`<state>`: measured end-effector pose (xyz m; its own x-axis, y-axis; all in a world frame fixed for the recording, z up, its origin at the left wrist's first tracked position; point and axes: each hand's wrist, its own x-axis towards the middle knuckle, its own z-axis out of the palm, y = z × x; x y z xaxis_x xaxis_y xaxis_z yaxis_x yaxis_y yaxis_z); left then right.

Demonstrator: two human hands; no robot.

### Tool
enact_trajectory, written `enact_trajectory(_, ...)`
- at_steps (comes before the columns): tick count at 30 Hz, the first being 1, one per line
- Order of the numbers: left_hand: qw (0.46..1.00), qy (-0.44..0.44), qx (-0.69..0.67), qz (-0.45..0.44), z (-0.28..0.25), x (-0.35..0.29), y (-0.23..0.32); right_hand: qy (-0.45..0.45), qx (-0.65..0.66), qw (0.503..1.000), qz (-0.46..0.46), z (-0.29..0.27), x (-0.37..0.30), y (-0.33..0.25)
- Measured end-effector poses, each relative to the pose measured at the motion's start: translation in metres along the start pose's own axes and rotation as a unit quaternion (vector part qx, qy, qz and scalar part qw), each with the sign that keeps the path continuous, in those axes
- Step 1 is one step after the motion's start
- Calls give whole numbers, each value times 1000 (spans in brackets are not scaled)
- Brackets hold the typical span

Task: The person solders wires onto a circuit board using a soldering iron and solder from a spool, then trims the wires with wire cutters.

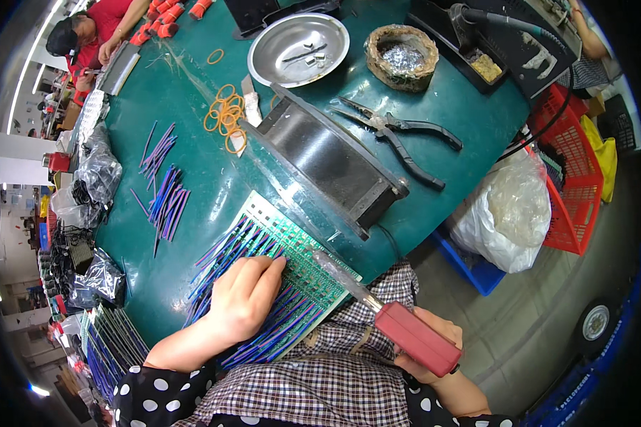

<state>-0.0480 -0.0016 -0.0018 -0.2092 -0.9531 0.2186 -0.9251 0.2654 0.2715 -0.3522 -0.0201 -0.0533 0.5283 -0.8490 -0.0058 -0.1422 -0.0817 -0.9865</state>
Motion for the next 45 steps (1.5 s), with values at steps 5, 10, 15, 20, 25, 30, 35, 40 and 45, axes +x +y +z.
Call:
enact_trajectory(5, 998, 14, 56, 2, 14, -5, 4, -7, -39, 999, -23, 0, -1, 4)
enact_trajectory(10, 997, 51, 55, -10, 22, -6, 5, 16, -37, 999, -10, 6, -6, 14)
enact_trajectory(15, 991, 60, 120, 17, 25, -4, 2, -5, -208, 960, -187, 4, 26, -1)
enact_trajectory(20, 989, 57, 133, 17, 25, -3, 3, -2, -123, 992, -6, 10, 2, 3)
enact_trajectory(25, 991, 47, 126, 3, 25, -4, 7, -14, -135, 990, -23, 11, 8, 2)
enact_trajectory(30, 991, 12, 130, 1, 20, -1, 10, 1, -136, 988, -77, 11, 11, 4)
enact_trajectory(35, 988, 2, 155, 15, 19, 0, 11, -22, -140, 979, -144, 1, 20, 6)
enact_trajectory(40, 986, -6, 164, 23, 19, 0, 11, -10, -177, 970, -165, 0, 21, 2)
enact_trajectory(45, 986, -11, 165, 35, 18, 2, 10, -9, -200, 964, -176, 4, 19, 6)
